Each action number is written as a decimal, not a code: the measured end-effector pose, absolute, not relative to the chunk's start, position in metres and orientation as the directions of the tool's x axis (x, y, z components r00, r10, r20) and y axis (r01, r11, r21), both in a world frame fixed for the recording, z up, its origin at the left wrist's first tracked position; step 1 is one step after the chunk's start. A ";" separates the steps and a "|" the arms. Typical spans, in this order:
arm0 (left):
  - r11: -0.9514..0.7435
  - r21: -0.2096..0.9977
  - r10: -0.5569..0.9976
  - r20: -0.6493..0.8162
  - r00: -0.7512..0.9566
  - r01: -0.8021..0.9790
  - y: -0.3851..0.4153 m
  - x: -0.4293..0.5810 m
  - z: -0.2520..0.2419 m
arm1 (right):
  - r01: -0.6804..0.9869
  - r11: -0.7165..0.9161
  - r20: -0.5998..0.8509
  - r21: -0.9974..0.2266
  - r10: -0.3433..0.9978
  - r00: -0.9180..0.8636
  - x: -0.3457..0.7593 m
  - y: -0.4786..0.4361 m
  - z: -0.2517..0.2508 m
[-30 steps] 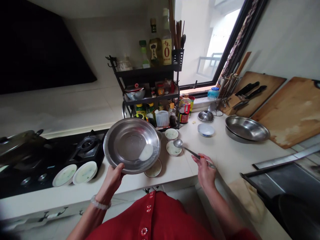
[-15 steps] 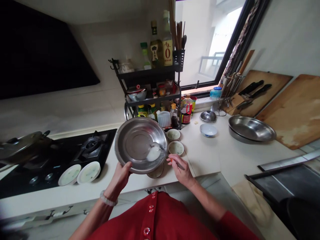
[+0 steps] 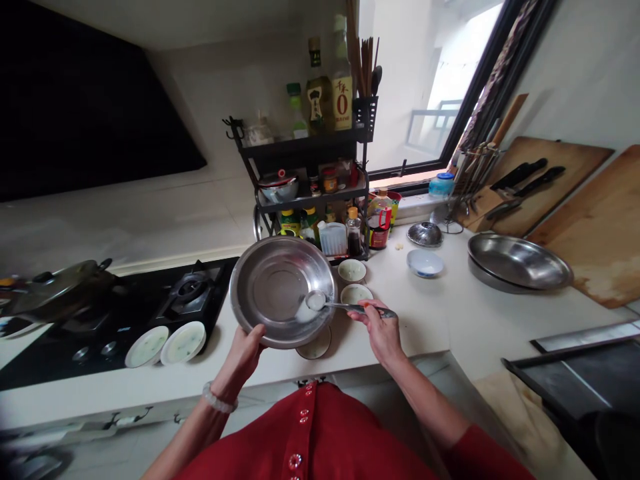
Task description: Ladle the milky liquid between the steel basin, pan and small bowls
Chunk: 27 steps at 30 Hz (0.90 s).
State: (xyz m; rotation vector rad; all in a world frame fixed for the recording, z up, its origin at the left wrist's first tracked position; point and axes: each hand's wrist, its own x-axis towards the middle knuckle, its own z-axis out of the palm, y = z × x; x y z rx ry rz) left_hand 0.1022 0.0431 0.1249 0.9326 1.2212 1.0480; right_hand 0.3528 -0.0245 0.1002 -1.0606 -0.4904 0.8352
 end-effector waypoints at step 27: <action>0.305 0.943 0.943 -0.318 -0.094 -0.135 0.048 0.091 0.121 | 0.373 0.286 0.453 -0.883 0.727 0.516 0.441 0.026 0.057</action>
